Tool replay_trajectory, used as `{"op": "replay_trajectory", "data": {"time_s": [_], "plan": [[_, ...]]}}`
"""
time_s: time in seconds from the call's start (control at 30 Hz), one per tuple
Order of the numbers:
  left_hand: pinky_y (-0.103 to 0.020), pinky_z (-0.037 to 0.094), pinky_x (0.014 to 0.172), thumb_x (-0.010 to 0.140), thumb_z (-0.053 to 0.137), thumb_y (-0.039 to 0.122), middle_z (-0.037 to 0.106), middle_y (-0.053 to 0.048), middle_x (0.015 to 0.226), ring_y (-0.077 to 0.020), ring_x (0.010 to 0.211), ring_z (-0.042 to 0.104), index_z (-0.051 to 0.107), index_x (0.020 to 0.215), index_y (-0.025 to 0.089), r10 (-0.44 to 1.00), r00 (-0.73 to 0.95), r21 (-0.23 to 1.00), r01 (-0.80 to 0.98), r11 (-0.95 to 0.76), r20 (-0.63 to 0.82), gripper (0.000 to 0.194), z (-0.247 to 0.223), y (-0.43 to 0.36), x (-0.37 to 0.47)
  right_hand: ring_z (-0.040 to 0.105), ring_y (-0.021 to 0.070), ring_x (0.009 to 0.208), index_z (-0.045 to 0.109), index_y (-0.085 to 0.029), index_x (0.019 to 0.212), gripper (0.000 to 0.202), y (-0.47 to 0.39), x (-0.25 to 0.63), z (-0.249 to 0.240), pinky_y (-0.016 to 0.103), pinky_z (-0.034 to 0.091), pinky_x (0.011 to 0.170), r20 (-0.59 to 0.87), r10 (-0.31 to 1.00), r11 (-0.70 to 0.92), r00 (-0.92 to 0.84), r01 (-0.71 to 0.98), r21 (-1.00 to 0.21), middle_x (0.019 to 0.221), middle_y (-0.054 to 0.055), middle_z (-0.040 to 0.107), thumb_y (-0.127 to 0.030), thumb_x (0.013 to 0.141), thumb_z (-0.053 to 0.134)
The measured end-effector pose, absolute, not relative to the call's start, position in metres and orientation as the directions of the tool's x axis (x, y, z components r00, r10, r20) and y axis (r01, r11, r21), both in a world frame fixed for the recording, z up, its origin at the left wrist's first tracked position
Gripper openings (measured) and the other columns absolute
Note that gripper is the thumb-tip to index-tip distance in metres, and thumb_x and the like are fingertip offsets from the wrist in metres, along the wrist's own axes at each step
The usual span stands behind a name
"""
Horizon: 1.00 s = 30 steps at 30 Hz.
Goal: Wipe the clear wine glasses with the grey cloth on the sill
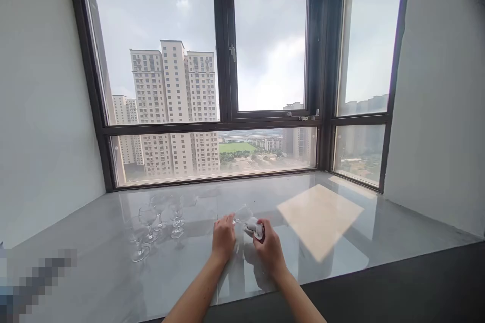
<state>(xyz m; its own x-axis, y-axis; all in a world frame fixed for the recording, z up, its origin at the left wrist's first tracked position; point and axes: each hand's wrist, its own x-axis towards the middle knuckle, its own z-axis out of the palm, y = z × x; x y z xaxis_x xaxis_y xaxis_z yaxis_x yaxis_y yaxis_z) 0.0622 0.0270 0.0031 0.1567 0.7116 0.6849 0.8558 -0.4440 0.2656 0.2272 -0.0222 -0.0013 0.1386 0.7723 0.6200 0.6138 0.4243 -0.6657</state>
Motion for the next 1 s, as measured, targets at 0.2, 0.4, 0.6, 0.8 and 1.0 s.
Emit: {"op": "replay_trajectory", "data": {"time_s": [0.2,0.4,0.6,0.8,1.0], "plan": [[-0.040,0.038,0.095,0.088,0.043,0.004,0.069,-0.005,0.095,-0.0215,0.093,0.064,0.065,0.119,0.022,0.713,0.177,0.168,0.908,-0.385,0.678,0.042,0.003,0.028,0.058,0.066,0.0198,0.085,0.054,-0.025,0.103,0.034,-0.031,0.220,-0.004,0.028,0.050,0.076,0.734,0.671,0.573,0.105,0.554,-0.604,0.093,0.002,0.067,-0.011,0.072,0.053],[-0.041,0.037,0.097,0.084,0.044,0.000,0.066,-0.002,0.083,-0.0184,0.080,0.061,0.070,0.111,0.028,0.610,0.444,0.047,0.783,-0.620,0.656,0.046,0.015,0.014,0.063,0.062,0.0255,0.098,0.054,-0.025,0.106,0.027,-0.026,0.235,-0.003,0.036,0.047,0.085,0.691,0.639,0.506,0.338,0.493,-0.708,0.102,0.007,0.065,-0.021,0.079,0.053],[-0.031,0.047,0.083,0.087,0.048,0.011,0.070,-0.005,0.090,-0.0198,0.086,0.064,0.069,0.116,0.024,0.674,0.387,0.315,0.666,-0.677,0.629,0.038,0.012,0.014,0.062,0.062,0.0229,0.071,0.054,-0.023,0.096,0.023,-0.024,0.250,0.001,0.031,0.047,0.064,0.527,0.711,0.409,0.466,0.337,-0.848,0.082,0.003,0.066,-0.033,0.077,0.063],[-0.030,0.050,0.079,0.091,0.048,0.026,0.076,-0.006,0.094,-0.0199,0.081,0.068,0.067,0.123,0.020,0.788,0.267,0.508,0.642,-0.574,0.554,0.037,0.008,0.023,0.059,0.064,0.0188,0.068,0.052,-0.022,0.102,0.033,-0.032,0.239,0.006,0.028,0.051,0.062,0.525,0.807,0.515,0.268,0.114,-0.850,0.079,0.001,0.069,-0.033,0.075,0.068],[-0.034,0.050,0.088,0.090,0.048,0.020,0.075,-0.009,0.109,-0.0226,0.096,0.069,0.068,0.122,0.021,0.788,0.225,0.426,0.740,-0.521,0.573,0.038,0.009,0.022,0.055,0.064,0.0171,0.073,0.048,-0.022,0.110,0.038,-0.044,0.224,0.015,0.026,0.053,0.067,0.567,0.810,0.573,0.152,0.006,-0.820,0.084,0.002,0.070,-0.030,0.078,0.067]]}}
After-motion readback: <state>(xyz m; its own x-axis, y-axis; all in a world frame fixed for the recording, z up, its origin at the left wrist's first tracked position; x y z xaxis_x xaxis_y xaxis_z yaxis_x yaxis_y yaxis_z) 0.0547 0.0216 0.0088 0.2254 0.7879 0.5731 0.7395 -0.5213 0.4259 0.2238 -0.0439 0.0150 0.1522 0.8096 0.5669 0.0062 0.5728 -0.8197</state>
